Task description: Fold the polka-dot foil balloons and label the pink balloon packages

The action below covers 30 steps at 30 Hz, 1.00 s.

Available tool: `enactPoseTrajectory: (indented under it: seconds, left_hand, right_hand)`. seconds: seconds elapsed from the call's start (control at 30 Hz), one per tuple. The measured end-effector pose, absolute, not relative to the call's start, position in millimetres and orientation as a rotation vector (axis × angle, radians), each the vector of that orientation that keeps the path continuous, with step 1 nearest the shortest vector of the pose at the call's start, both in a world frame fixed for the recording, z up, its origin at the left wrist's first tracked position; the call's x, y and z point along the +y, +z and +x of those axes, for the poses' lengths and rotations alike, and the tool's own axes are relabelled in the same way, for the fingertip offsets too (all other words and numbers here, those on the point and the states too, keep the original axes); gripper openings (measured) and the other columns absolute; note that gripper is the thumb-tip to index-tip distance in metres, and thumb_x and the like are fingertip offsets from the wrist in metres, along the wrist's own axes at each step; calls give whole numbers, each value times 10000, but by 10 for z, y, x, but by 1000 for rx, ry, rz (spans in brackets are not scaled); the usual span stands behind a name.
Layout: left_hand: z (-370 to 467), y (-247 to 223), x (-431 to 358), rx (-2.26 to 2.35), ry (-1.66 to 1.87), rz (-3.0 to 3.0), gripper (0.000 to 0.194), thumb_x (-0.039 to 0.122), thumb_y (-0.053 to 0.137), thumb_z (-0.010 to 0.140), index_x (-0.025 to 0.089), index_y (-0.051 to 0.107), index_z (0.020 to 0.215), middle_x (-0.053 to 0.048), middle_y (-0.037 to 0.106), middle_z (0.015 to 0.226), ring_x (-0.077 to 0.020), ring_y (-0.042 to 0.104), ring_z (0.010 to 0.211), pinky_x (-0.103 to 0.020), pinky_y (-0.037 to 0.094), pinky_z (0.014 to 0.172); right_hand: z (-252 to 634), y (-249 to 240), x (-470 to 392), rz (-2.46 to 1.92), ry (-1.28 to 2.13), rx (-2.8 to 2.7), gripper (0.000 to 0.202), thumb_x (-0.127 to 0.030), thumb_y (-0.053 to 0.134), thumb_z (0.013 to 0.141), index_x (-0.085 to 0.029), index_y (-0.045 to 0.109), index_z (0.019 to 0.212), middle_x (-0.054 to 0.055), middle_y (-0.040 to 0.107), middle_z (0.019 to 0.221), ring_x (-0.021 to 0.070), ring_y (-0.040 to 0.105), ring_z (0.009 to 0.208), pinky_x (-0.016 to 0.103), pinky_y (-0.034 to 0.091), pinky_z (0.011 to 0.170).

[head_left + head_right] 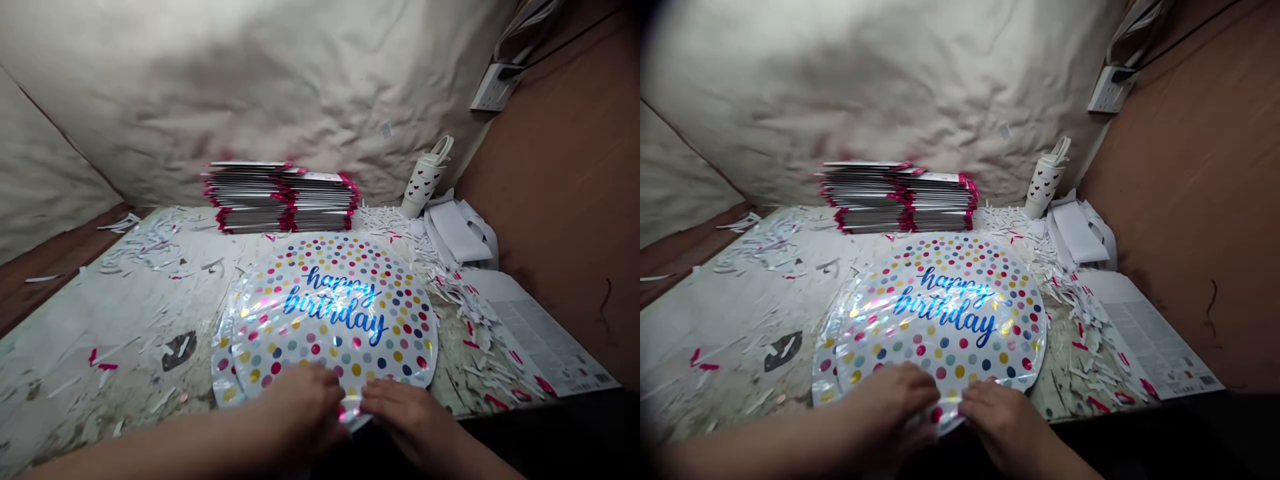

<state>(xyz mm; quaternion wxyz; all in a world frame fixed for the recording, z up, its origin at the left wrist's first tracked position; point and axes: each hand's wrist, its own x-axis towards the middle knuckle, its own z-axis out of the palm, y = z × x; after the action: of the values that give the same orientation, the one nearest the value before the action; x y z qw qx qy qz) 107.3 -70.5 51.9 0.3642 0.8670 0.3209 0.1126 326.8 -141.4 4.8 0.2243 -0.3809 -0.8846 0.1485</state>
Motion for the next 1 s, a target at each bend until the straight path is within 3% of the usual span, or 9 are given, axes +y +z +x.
enactPoseTrajectory:
  seconds: [0.1,0.17,0.3,0.4,0.53,0.67,0.77,0.87,1.0]
  left_hand:
    - [1018,232,-1149,767,50,2517,176,226,496,787,155,627,879,-124,658,836,-232,583,731,-328,458,665]
    - [971,197,-1171,856,68,2478,204,145,428,795,168,624,845,-102,652,811,-207,580,731,-299,443,673]
    - [921,273,-928,992,107,2194,101,134,523,684,179,584,618,-12,595,654,-155,535,649,-234,381,592]
    - [900,298,-683,1049,-9,1795,113,273,593,666,169,593,622,35,520,560,-113,464,548,-205,334,515]
    - [923,291,-430,1050,-116,1545,272,423,622,647,155,606,694,42,536,569,-100,454,521,-206,342,514]
    - [1036,386,-451,1093,-11,1715,234,375,641,632,168,534,650,35,539,588,-114,485,552,-203,342,503]
    - [954,528,-604,1147,-31,2191,96,229,517,724,183,573,788,-2,595,680,-155,546,636,-229,371,548]
    - [595,623,-737,1305,-102,2514,358,99,407,760,187,520,1089,-66,650,868,-206,601,775,-279,430,640]
    - [132,617,-798,1462,229,2773,465,326,505,819,159,423,1245,-167,536,1219,-299,511,1106,-418,416,893]
  right_hand:
    - [3202,21,-1407,-1116,530,-2228,261,-104,436,848,-199,619,1008,46,701,979,146,658,899,247,527,794]
    - [3147,7,-1405,-1138,563,-2135,228,-102,474,825,-210,634,946,38,706,917,157,660,843,261,531,736]
    - [3043,28,-1381,-1229,661,-2084,194,-46,488,737,-205,589,690,7,631,697,152,585,705,260,472,620]
    - [3041,105,-1287,-1375,804,-2096,159,-81,546,703,-191,494,601,-15,533,631,138,513,650,242,408,577]
    - [3073,230,-1111,-1456,1231,-2088,288,-349,742,619,-192,546,760,-13,560,763,132,517,682,223,402,580]
    - [2963,256,-1032,-1374,1212,-2121,186,-358,531,827,-201,590,908,21,601,856,143,539,751,256,409,690]
    - [2890,196,-1035,-1356,1015,-2115,209,-256,440,865,-180,550,706,14,561,706,140,518,694,256,388,658]
    - [2937,139,-1058,-1387,867,-1933,240,-254,413,875,-186,471,653,1,500,650,132,487,642,245,376,608]
    - [3015,155,-1135,-1394,780,-1788,259,-277,399,890,-197,435,646,-7,463,619,128,468,599,244,386,573]
